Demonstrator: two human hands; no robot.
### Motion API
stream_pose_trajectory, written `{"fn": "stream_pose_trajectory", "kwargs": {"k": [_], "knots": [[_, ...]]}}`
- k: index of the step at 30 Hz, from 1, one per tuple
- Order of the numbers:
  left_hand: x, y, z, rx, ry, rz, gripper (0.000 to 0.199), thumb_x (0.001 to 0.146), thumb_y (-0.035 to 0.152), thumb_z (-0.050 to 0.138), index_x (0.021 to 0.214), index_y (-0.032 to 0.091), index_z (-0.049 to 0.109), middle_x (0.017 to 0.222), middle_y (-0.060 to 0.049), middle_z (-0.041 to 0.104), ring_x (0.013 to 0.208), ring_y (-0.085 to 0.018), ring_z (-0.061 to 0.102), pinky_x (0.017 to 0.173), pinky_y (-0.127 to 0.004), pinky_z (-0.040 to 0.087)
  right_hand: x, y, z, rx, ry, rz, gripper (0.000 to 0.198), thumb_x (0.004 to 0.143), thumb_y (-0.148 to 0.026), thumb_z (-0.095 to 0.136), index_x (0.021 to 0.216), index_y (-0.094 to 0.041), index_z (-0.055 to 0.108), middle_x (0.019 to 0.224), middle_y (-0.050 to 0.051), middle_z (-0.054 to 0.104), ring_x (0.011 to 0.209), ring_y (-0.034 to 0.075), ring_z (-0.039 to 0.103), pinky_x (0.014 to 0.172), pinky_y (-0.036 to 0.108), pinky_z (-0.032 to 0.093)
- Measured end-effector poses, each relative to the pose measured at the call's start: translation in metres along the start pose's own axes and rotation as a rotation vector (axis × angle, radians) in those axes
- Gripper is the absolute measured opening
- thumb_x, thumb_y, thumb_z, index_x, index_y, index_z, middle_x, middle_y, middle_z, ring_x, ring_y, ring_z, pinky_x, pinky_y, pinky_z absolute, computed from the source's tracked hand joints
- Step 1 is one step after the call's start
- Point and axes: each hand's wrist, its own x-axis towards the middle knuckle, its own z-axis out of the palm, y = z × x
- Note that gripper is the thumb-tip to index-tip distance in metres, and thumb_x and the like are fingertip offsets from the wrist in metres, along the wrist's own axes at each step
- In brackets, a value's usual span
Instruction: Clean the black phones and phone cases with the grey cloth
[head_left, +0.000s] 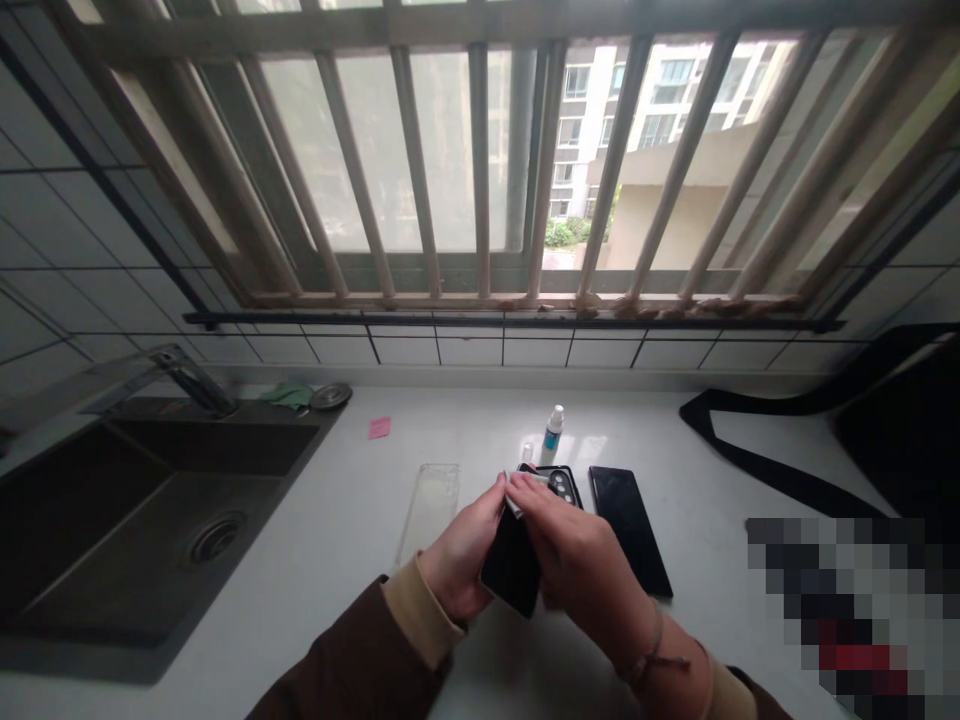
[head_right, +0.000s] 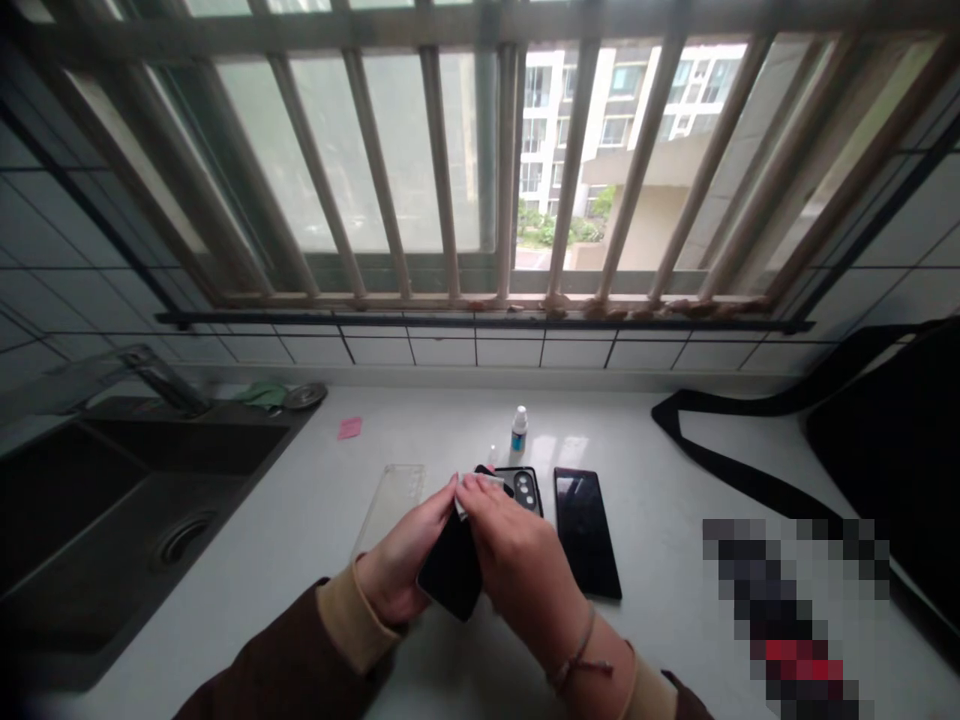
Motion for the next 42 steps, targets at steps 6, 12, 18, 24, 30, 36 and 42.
{"fn": "stream_pose_trajectory", "kwargs": {"k": [6, 12, 18, 24, 30, 36, 42], "knots": [[-0.003, 0.012, 0.004, 0.046, 0.140, -0.095, 0.057, 0.108, 0.055, 0.045, 0.109, 0.005, 0.072, 0.095, -0.020, 0.079, 0.092, -0.028, 0.079, 0.087, -0.035, 0.062, -0.002, -0.015, -0.002, 0.090, -0.107, -0.190, 0.038, 0.103, -0.007, 0.050, 0.135, -0.016, 0.068, 0.142, 0.011, 0.072, 0.135, 0.021, 0.067, 0.120, 0.036, 0.051], [-0.001, 0.025, -0.001, 0.111, 0.245, -0.044, 0.053, 0.106, 0.056, 0.049, 0.109, 0.008, 0.072, 0.089, -0.016, 0.078, 0.069, -0.023, 0.074, 0.066, -0.034, 0.063, 0.001, -0.027, -0.015, 0.373, -0.279, -0.197, 0.036, 0.102, -0.008, 0.053, 0.133, -0.020, 0.068, 0.138, 0.006, 0.075, 0.131, 0.019, 0.070, 0.119, 0.032, 0.052], [-0.004, 0.027, -0.001, 0.083, 0.079, -0.054, 0.056, 0.109, 0.055, 0.043, 0.113, 0.009, 0.074, 0.095, -0.015, 0.077, 0.078, -0.023, 0.075, 0.077, -0.035, 0.063, 0.001, -0.019, -0.031, 0.555, -0.050, 0.172, 0.030, 0.107, -0.024, 0.053, 0.127, -0.026, 0.077, 0.115, 0.004, 0.083, 0.101, 0.021, 0.081, 0.097, 0.034, 0.065], [-0.009, 0.022, 0.002, 0.162, -0.007, -0.189, 0.073, 0.107, 0.065, 0.034, 0.130, 0.006, 0.070, 0.106, -0.022, 0.076, 0.086, -0.029, 0.076, 0.076, -0.045, 0.065, 0.001, 0.006, -0.028, 0.160, 0.390, 0.491, 0.035, 0.109, -0.036, 0.052, 0.134, -0.024, 0.074, 0.126, 0.008, 0.080, 0.115, 0.028, 0.077, 0.099, 0.041, 0.065], [-0.011, 0.012, 0.003, 0.227, -0.026, -0.226, 0.065, 0.106, 0.065, 0.043, 0.141, 0.014, 0.065, 0.099, -0.015, 0.078, 0.076, -0.028, 0.076, 0.065, -0.041, 0.064, 0.005, 0.006, -0.014, 0.007, 0.139, 0.104, 0.038, 0.107, -0.016, 0.048, 0.136, -0.019, 0.073, 0.138, 0.010, 0.074, 0.129, 0.026, 0.071, 0.114, 0.039, 0.058], [0.001, 0.011, 0.000, 0.052, 0.016, -0.056, 0.053, 0.109, 0.052, 0.048, 0.133, 0.009, 0.068, 0.104, -0.016, 0.079, 0.087, -0.023, 0.077, 0.085, -0.032, 0.061, 0.002, 0.001, -0.004, 0.064, -0.038, -0.108, 0.034, 0.105, -0.009, 0.048, 0.129, -0.017, 0.071, 0.142, 0.009, 0.072, 0.137, 0.022, 0.065, 0.123, 0.039, 0.049], [0.003, 0.021, -0.002, 0.061, 0.183, -0.062, 0.060, 0.107, 0.062, 0.043, 0.118, 0.009, 0.072, 0.089, -0.016, 0.078, 0.070, -0.022, 0.075, 0.073, -0.033, 0.062, 0.004, -0.017, -0.015, 0.305, -0.230, -0.160, 0.033, 0.104, -0.008, 0.052, 0.127, -0.023, 0.070, 0.140, 0.004, 0.074, 0.136, 0.019, 0.067, 0.122, 0.037, 0.049]]}}
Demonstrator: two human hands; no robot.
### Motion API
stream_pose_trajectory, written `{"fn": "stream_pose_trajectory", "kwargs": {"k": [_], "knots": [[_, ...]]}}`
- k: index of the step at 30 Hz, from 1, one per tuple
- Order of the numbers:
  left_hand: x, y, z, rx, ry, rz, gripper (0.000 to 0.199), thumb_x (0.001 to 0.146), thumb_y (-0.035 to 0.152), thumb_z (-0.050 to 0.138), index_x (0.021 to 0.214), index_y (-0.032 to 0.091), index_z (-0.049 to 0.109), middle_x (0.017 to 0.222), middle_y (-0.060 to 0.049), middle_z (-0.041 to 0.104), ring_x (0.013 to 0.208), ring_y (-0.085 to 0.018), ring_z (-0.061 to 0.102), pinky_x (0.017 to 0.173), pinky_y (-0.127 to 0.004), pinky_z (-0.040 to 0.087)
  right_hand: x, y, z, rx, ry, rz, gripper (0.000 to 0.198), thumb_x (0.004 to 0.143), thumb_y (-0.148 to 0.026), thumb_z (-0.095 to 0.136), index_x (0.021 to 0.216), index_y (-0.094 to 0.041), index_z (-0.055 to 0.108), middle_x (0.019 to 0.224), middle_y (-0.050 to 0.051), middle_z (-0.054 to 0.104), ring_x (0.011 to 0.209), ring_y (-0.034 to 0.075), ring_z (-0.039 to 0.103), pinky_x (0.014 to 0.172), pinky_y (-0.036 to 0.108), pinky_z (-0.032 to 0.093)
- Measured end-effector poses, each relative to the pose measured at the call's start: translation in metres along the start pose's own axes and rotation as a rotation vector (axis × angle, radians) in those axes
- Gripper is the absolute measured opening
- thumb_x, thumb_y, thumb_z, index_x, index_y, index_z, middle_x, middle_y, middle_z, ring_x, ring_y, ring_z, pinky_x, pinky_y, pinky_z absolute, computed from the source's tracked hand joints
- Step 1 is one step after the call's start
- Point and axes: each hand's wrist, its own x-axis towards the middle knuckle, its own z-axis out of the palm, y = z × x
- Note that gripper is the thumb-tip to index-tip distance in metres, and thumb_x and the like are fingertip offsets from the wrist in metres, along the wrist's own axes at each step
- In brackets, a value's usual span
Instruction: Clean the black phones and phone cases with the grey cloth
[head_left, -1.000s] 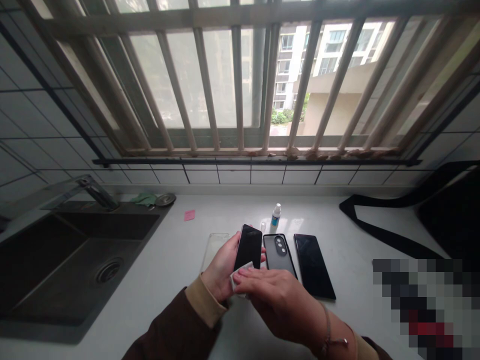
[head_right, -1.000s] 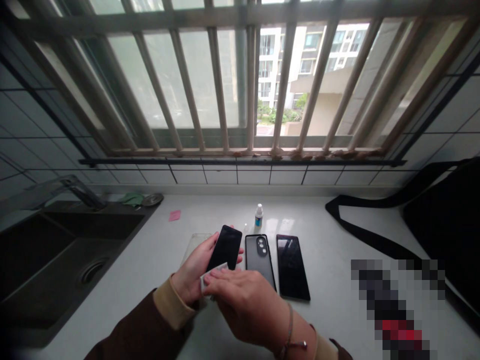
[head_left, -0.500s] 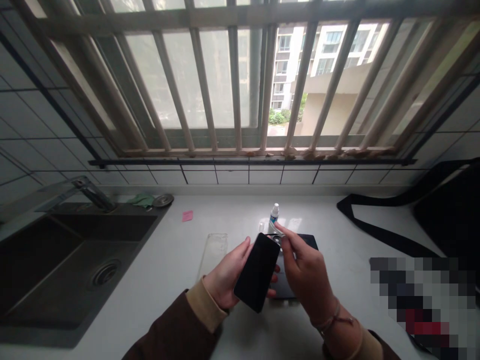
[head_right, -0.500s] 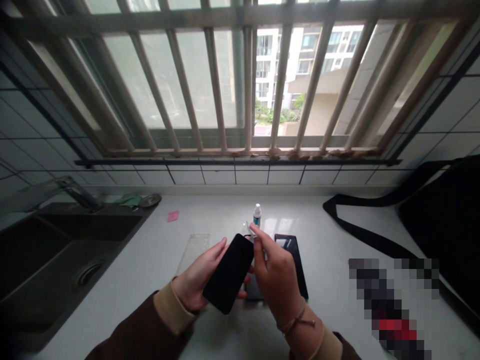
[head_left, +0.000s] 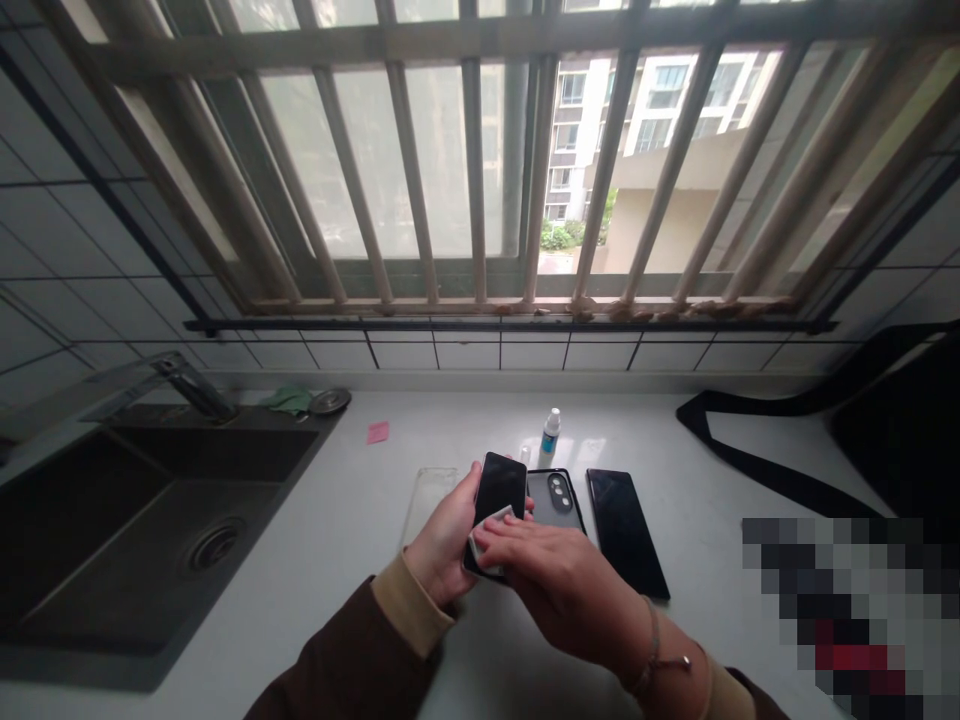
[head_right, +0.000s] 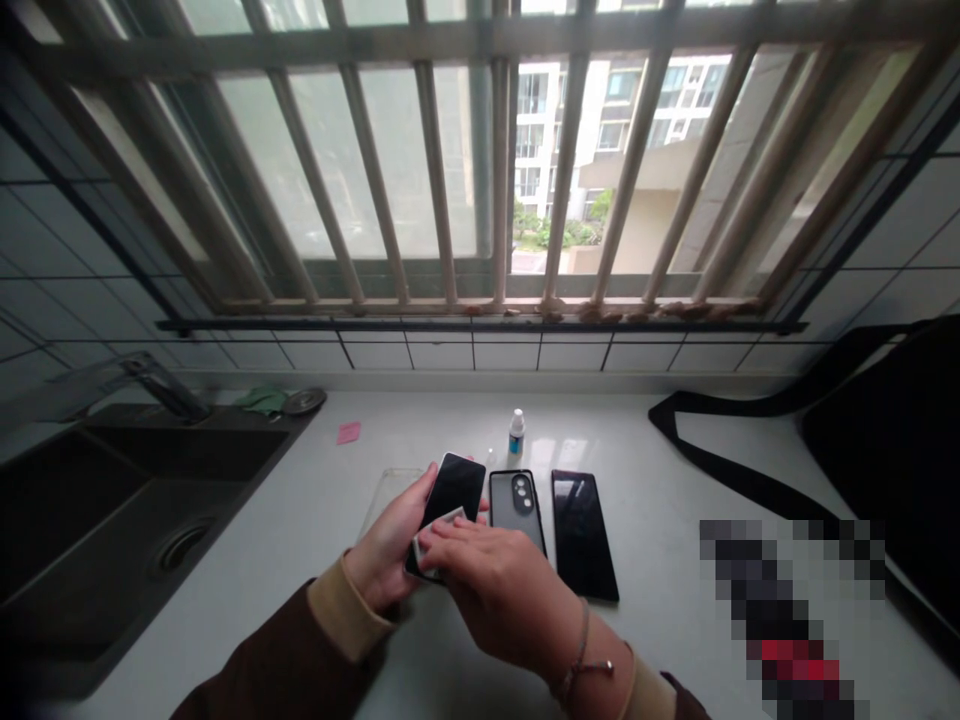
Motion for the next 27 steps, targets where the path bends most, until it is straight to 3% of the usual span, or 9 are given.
{"fn": "stream_pose_trajectory", "kwargs": {"k": [5, 7, 9, 11, 13, 15, 20, 23, 27], "knots": [[-0.005, 0.006, -0.001, 0.115, 0.065, -0.009, 0.069, 0.107, 0.064, 0.040, 0.109, 0.003, 0.073, 0.086, -0.019, 0.077, 0.059, -0.020, 0.070, 0.059, -0.030, 0.059, 0.002, -0.010, -0.013, 0.330, -0.037, 0.158, 0.028, 0.106, -0.018, 0.053, 0.120, -0.025, 0.076, 0.113, 0.002, 0.083, 0.107, 0.019, 0.080, 0.103, 0.034, 0.061], [-0.007, 0.007, 0.000, 0.093, 0.021, -0.001, 0.064, 0.108, 0.061, 0.042, 0.111, 0.005, 0.073, 0.088, -0.017, 0.077, 0.067, -0.022, 0.073, 0.065, -0.032, 0.061, -0.001, -0.004, -0.016, 0.394, 0.141, 0.308, 0.028, 0.109, -0.029, 0.052, 0.117, -0.024, 0.078, 0.111, 0.005, 0.083, 0.100, 0.021, 0.080, 0.094, 0.035, 0.063], [-0.010, 0.008, 0.001, 0.122, -0.042, -0.035, 0.062, 0.107, 0.061, 0.043, 0.115, 0.007, 0.073, 0.090, -0.017, 0.077, 0.074, -0.023, 0.074, 0.068, -0.034, 0.063, -0.005, 0.008, -0.019, 0.357, 0.451, 0.492, 0.032, 0.109, -0.040, 0.052, 0.119, -0.023, 0.078, 0.116, 0.008, 0.081, 0.102, 0.024, 0.078, 0.090, 0.037, 0.064], [-0.013, 0.007, 0.002, 0.193, -0.127, -0.134, 0.068, 0.106, 0.064, 0.043, 0.120, 0.005, 0.073, 0.094, -0.018, 0.076, 0.077, -0.024, 0.074, 0.067, -0.036, 0.064, -0.008, 0.020, -0.021, 0.259, 0.734, 0.652, 0.039, 0.108, -0.048, 0.052, 0.126, -0.022, 0.076, 0.121, 0.010, 0.079, 0.108, 0.027, 0.076, 0.093, 0.040, 0.062], [-0.016, 0.006, 0.001, 0.237, -0.226, -0.230, 0.075, 0.106, 0.066, 0.039, 0.123, 0.001, 0.072, 0.097, -0.020, 0.075, 0.079, -0.025, 0.074, 0.066, -0.036, 0.065, -0.009, 0.027, -0.023, 0.180, 0.858, 0.711, 0.043, 0.108, -0.051, 0.052, 0.129, -0.021, 0.075, 0.126, 0.011, 0.078, 0.115, 0.029, 0.073, 0.101, 0.044, 0.059], [-0.018, 0.004, 0.000, 0.257, -0.308, -0.286, 0.077, 0.107, 0.066, 0.036, 0.124, 0.000, 0.072, 0.099, -0.021, 0.074, 0.081, -0.025, 0.074, 0.067, -0.037, 0.065, -0.008, 0.027, -0.022, 0.186, 0.794, 0.691, 0.043, 0.107, -0.051, 0.052, 0.130, -0.022, 0.075, 0.124, 0.010, 0.079, 0.110, 0.028, 0.074, 0.096, 0.042, 0.061], [-0.020, 0.002, -0.002, 0.265, -0.353, -0.277, 0.075, 0.105, 0.068, 0.039, 0.124, 0.003, 0.071, 0.099, -0.022, 0.074, 0.081, -0.027, 0.074, 0.066, -0.038, 0.064, -0.006, 0.018, -0.012, 0.464, 0.414, 0.627, 0.046, 0.107, -0.052, 0.051, 0.137, -0.025, 0.072, 0.112, 0.009, 0.082, 0.052, 0.016, 0.066, 0.046, 0.030, 0.054], [-0.020, 0.006, 0.000, 0.229, -0.337, -0.262, 0.075, 0.104, 0.069, 0.041, 0.123, 0.003, 0.071, 0.098, -0.022, 0.074, 0.081, -0.027, 0.074, 0.065, -0.037, 0.064, -0.006, 0.018, -0.010, 0.457, 0.433, 0.588, 0.042, 0.107, -0.049, 0.054, 0.132, -0.023, 0.075, 0.109, 0.008, 0.082, 0.056, 0.015, 0.067, 0.054, 0.030, 0.057], [-0.020, 0.010, 0.001, 0.165, -0.307, -0.226, 0.077, 0.103, 0.071, 0.043, 0.125, 0.002, 0.069, 0.099, -0.021, 0.074, 0.078, -0.026, 0.074, 0.064, -0.036, 0.064, -0.007, 0.024, -0.013, 0.347, 0.489, 0.574, 0.038, 0.106, -0.047, 0.056, 0.123, -0.022, 0.080, 0.111, 0.009, 0.082, 0.091, 0.024, 0.076, 0.082, 0.037, 0.062]]}}
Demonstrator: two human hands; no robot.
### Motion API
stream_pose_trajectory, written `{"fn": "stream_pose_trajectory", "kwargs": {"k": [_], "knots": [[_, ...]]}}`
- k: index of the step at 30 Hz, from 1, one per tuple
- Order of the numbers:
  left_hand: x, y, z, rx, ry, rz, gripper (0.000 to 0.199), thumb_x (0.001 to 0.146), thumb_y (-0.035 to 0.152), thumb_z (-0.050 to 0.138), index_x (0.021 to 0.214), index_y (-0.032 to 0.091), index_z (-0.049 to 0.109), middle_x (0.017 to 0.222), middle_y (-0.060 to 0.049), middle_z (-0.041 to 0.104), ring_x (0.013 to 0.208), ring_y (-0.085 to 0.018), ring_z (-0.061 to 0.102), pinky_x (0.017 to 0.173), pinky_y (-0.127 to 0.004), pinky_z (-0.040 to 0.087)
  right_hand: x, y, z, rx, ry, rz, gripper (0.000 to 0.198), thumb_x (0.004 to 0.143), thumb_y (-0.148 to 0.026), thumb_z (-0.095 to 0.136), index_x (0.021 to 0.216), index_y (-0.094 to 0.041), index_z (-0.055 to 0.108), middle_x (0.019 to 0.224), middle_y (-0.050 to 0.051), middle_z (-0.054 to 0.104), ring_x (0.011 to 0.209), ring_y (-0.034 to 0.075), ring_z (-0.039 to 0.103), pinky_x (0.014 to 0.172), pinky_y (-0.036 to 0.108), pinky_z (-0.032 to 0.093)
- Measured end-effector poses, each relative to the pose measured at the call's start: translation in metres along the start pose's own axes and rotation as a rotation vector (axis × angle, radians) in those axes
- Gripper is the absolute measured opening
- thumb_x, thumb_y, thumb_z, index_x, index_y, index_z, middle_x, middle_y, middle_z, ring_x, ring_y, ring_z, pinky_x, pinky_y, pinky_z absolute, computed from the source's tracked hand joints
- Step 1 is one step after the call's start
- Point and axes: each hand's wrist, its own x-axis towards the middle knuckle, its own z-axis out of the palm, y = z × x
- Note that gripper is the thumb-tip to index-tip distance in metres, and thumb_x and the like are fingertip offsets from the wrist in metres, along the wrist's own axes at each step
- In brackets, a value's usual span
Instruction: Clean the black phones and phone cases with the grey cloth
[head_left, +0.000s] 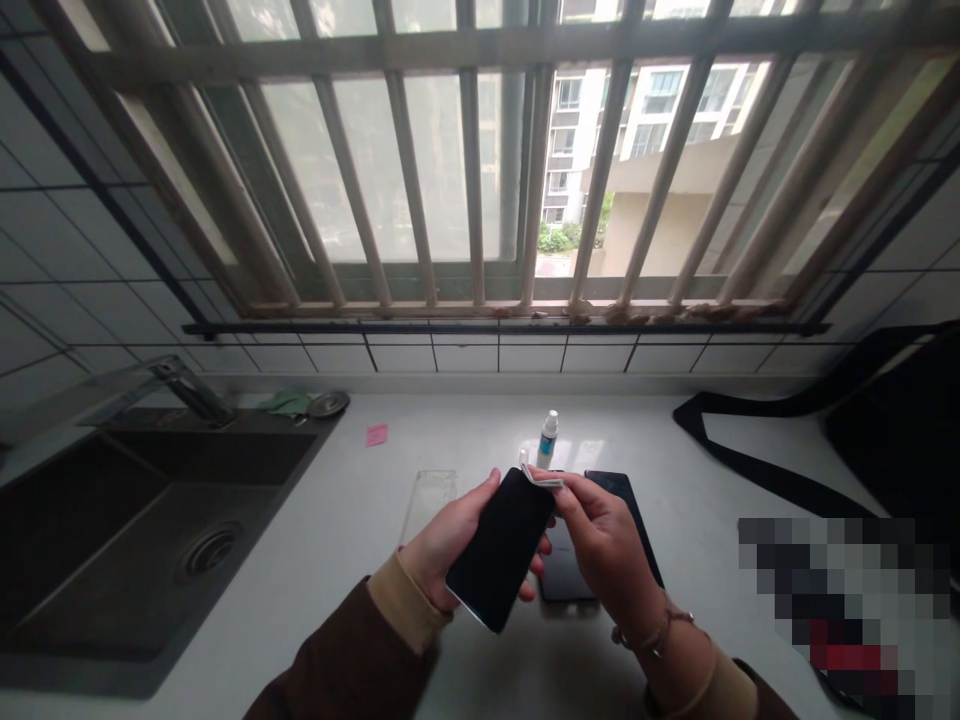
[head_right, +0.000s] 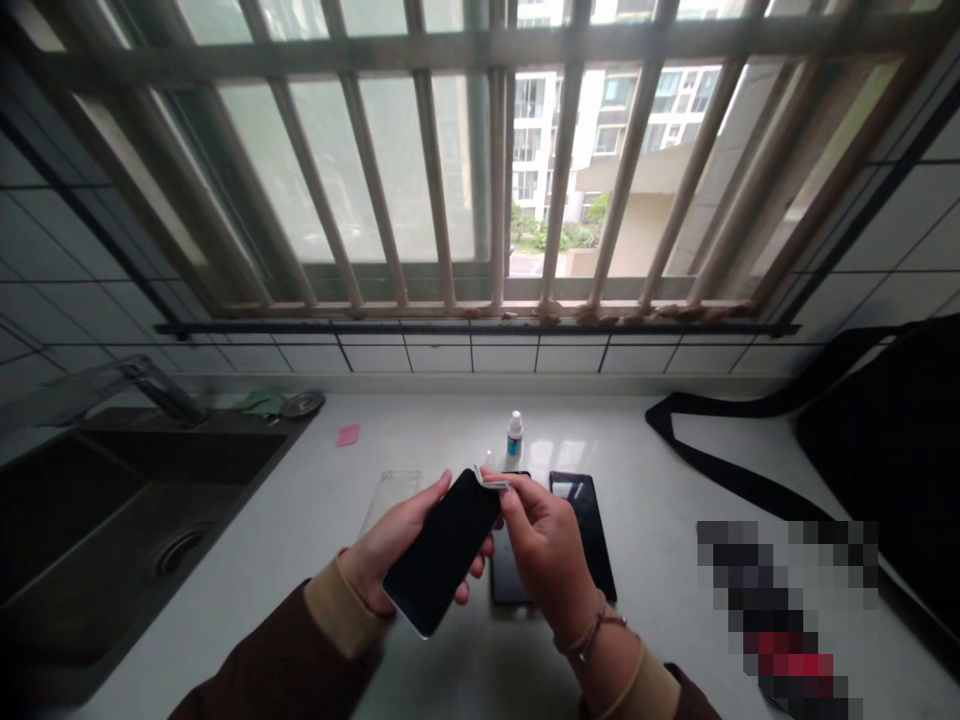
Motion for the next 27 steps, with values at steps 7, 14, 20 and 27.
{"fn": "stream_pose_trajectory", "kwargs": {"k": [7, 14, 20, 27], "knots": [[0.007, 0.001, 0.000, -0.078, 0.152, 0.200, 0.067, 0.105, 0.062, 0.048, 0.120, 0.002, 0.072, 0.096, -0.021, 0.077, 0.077, -0.024, 0.075, 0.069, -0.036, 0.065, 0.004, 0.006, -0.005, -0.105, 0.087, 0.060, 0.043, 0.104, -0.053, 0.055, 0.116, -0.022, 0.082, 0.115, 0.010, 0.082, 0.105, 0.030, 0.076, 0.096, 0.044, 0.060], [0.010, -0.004, 0.001, -0.071, 0.126, 0.070, 0.077, 0.106, 0.065, 0.043, 0.123, -0.005, 0.071, 0.099, -0.025, 0.077, 0.078, -0.026, 0.077, 0.074, -0.036, 0.066, 0.001, 0.006, 0.003, -0.132, 0.225, 0.138, 0.052, 0.106, -0.056, 0.051, 0.130, -0.019, 0.077, 0.120, 0.013, 0.080, 0.106, 0.030, 0.076, 0.092, 0.043, 0.061], [0.013, -0.008, 0.004, -0.115, 0.170, 0.168, 0.073, 0.108, 0.061, 0.042, 0.117, -0.004, 0.073, 0.091, -0.022, 0.078, 0.073, -0.024, 0.077, 0.073, -0.034, 0.066, -0.001, 0.006, 0.008, -0.181, 0.166, 0.091, 0.052, 0.106, -0.055, 0.051, 0.134, -0.018, 0.075, 0.114, 0.013, 0.082, 0.099, 0.029, 0.078, 0.087, 0.042, 0.062], [0.012, -0.009, 0.010, -0.146, 0.202, 0.146, 0.073, 0.107, 0.060, 0.044, 0.111, -0.007, 0.073, 0.090, -0.023, 0.078, 0.074, -0.025, 0.077, 0.073, -0.034, 0.066, 0.012, 0.014, -0.012, -0.169, 0.386, 0.132, 0.050, 0.106, -0.056, 0.052, 0.129, -0.019, 0.076, 0.124, 0.013, 0.079, 0.116, 0.032, 0.073, 0.099, 0.046, 0.059]]}}
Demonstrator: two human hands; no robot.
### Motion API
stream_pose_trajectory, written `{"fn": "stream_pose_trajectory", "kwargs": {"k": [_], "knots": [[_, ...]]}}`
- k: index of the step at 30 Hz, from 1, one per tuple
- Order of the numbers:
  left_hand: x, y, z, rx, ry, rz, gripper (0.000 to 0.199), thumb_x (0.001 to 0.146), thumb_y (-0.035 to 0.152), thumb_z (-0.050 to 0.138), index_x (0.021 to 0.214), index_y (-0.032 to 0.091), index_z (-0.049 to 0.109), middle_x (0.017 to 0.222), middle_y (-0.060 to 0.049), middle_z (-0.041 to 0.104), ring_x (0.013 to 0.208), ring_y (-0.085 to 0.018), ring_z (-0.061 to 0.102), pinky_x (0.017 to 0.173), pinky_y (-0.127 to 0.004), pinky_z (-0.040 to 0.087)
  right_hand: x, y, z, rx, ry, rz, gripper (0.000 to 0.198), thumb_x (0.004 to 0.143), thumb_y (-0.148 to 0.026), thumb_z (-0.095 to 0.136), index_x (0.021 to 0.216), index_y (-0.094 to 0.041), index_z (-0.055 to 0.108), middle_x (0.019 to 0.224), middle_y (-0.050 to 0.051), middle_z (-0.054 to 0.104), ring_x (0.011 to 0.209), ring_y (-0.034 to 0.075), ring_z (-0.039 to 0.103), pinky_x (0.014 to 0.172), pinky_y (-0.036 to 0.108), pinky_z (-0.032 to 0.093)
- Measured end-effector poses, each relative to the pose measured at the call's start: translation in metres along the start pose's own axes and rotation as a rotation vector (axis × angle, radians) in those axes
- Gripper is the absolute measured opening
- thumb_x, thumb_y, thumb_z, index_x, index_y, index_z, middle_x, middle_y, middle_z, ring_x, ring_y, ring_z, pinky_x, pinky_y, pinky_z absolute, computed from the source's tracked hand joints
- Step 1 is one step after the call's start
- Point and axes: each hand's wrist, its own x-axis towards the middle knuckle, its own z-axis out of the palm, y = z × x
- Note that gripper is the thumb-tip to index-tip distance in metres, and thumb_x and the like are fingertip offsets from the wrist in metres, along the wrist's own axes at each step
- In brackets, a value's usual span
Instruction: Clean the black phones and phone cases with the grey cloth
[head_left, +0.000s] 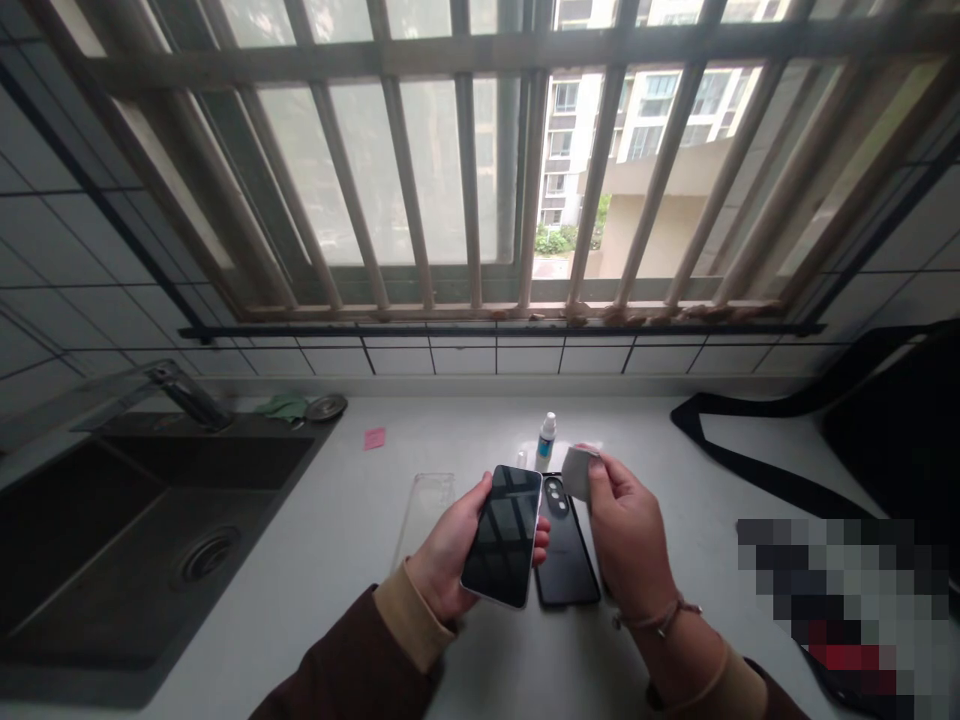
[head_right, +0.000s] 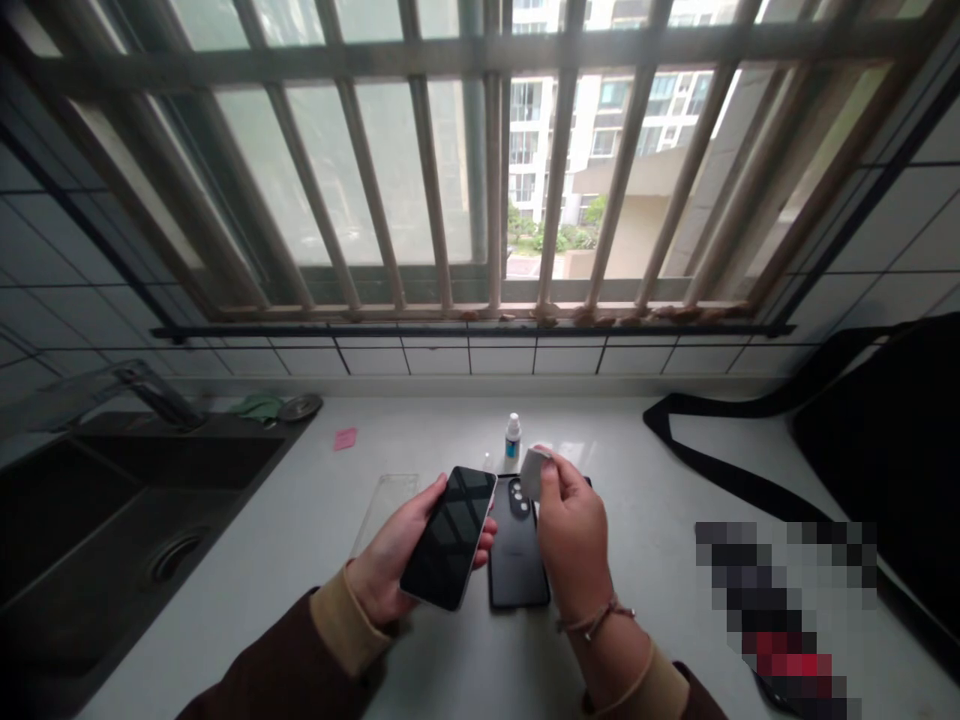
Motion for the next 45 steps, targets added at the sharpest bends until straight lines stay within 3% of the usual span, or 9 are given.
{"fn": "stream_pose_trajectory", "kwargs": {"k": [5, 9, 15, 22, 26, 30, 34, 40, 45], "knots": [[0.006, -0.008, -0.004, -0.035, -0.012, 0.030, 0.071, 0.107, 0.062, 0.046, 0.117, -0.002, 0.073, 0.096, -0.023, 0.079, 0.078, -0.025, 0.078, 0.077, -0.034, 0.065, -0.018, -0.006, 0.012, -0.011, -0.229, -0.134, 0.048, 0.107, -0.051, 0.052, 0.136, -0.019, 0.074, 0.127, 0.013, 0.078, 0.105, 0.028, 0.078, 0.092, 0.041, 0.063], [0.013, -0.011, -0.011, -0.078, 0.028, 0.128, 0.061, 0.107, 0.059, 0.049, 0.122, 0.006, 0.074, 0.093, -0.017, 0.081, 0.074, -0.022, 0.077, 0.079, -0.033, 0.063, -0.031, -0.010, 0.019, 0.013, -0.334, -0.188, 0.046, 0.109, -0.045, 0.051, 0.141, -0.019, 0.071, 0.102, 0.010, 0.084, 0.075, 0.022, 0.079, 0.070, 0.034, 0.066], [0.013, -0.006, -0.012, -0.166, 0.166, 0.318, 0.059, 0.108, 0.058, 0.045, 0.116, 0.007, 0.075, 0.096, -0.016, 0.081, 0.085, -0.025, 0.078, 0.088, -0.036, 0.062, -0.036, -0.015, 0.019, 0.075, -0.449, -0.306, 0.037, 0.109, -0.036, 0.052, 0.136, -0.023, 0.074, 0.134, 0.011, 0.077, 0.123, 0.028, 0.074, 0.105, 0.041, 0.062], [0.007, 0.007, -0.012, -0.209, 0.194, 0.479, 0.067, 0.106, 0.064, 0.043, 0.119, 0.005, 0.072, 0.107, -0.022, 0.077, 0.089, -0.028, 0.077, 0.084, -0.042, 0.064, -0.038, -0.015, 0.020, 0.157, -0.575, -0.145, 0.038, 0.109, -0.043, 0.053, 0.133, -0.024, 0.076, 0.131, 0.011, 0.078, 0.121, 0.029, 0.075, 0.104, 0.044, 0.061], [0.006, 0.008, -0.010, -0.291, 0.119, 0.553, 0.060, 0.103, 0.065, 0.051, 0.113, 0.009, 0.070, 0.092, -0.015, 0.073, 0.080, -0.025, 0.073, 0.081, -0.042, 0.064, -0.038, -0.015, 0.024, 0.212, -0.587, -0.071, 0.039, 0.107, -0.049, 0.057, 0.129, -0.025, 0.079, 0.131, 0.011, 0.078, 0.122, 0.031, 0.074, 0.108, 0.046, 0.058], [0.009, -0.003, -0.005, -0.300, 0.194, 0.703, 0.051, 0.102, 0.062, 0.057, 0.119, 0.016, 0.067, 0.090, -0.009, 0.070, 0.079, -0.023, 0.072, 0.078, -0.038, 0.064, -0.042, -0.009, 0.031, 0.301, -0.534, 0.062, 0.044, 0.103, -0.056, 0.062, 0.128, -0.024, 0.079, 0.130, 0.013, 0.078, 0.123, 0.033, 0.072, 0.108, 0.049, 0.057], [0.013, -0.021, -0.003, -0.174, 0.301, 0.909, 0.052, 0.099, 0.064, 0.062, 0.130, 0.022, 0.064, 0.100, -0.006, 0.070, 0.093, -0.023, 0.073, 0.085, -0.037, 0.063, -0.049, 0.000, 0.039, 0.481, -0.496, 0.244, 0.051, 0.100, -0.058, 0.065, 0.135, -0.022, 0.076, 0.128, 0.014, 0.078, 0.121, 0.034, 0.073, 0.108, 0.051, 0.057], [0.012, -0.034, -0.016, 0.381, 0.312, 1.250, 0.063, 0.097, 0.076, 0.053, 0.129, 0.023, 0.063, 0.110, -0.008, 0.069, 0.112, -0.024, 0.068, 0.111, -0.039, 0.049, -0.059, -0.002, 0.046, 0.740, -0.524, 0.409, 0.052, 0.095, -0.057, 0.074, 0.135, -0.025, 0.076, 0.125, 0.011, 0.079, 0.115, 0.031, 0.074, 0.100, 0.046, 0.060], [0.012, -0.033, -0.026, 0.690, 0.266, 1.404, 0.066, 0.095, 0.078, 0.052, 0.130, 0.023, 0.062, 0.114, -0.011, 0.065, 0.116, -0.028, 0.064, 0.114, -0.045, 0.045, -0.061, -0.012, 0.047, 0.810, -0.490, 0.489, 0.057, 0.087, -0.058, 0.083, 0.131, -0.022, 0.078, 0.116, 0.012, 0.080, 0.108, 0.031, 0.074, 0.092, 0.043, 0.061]]}}
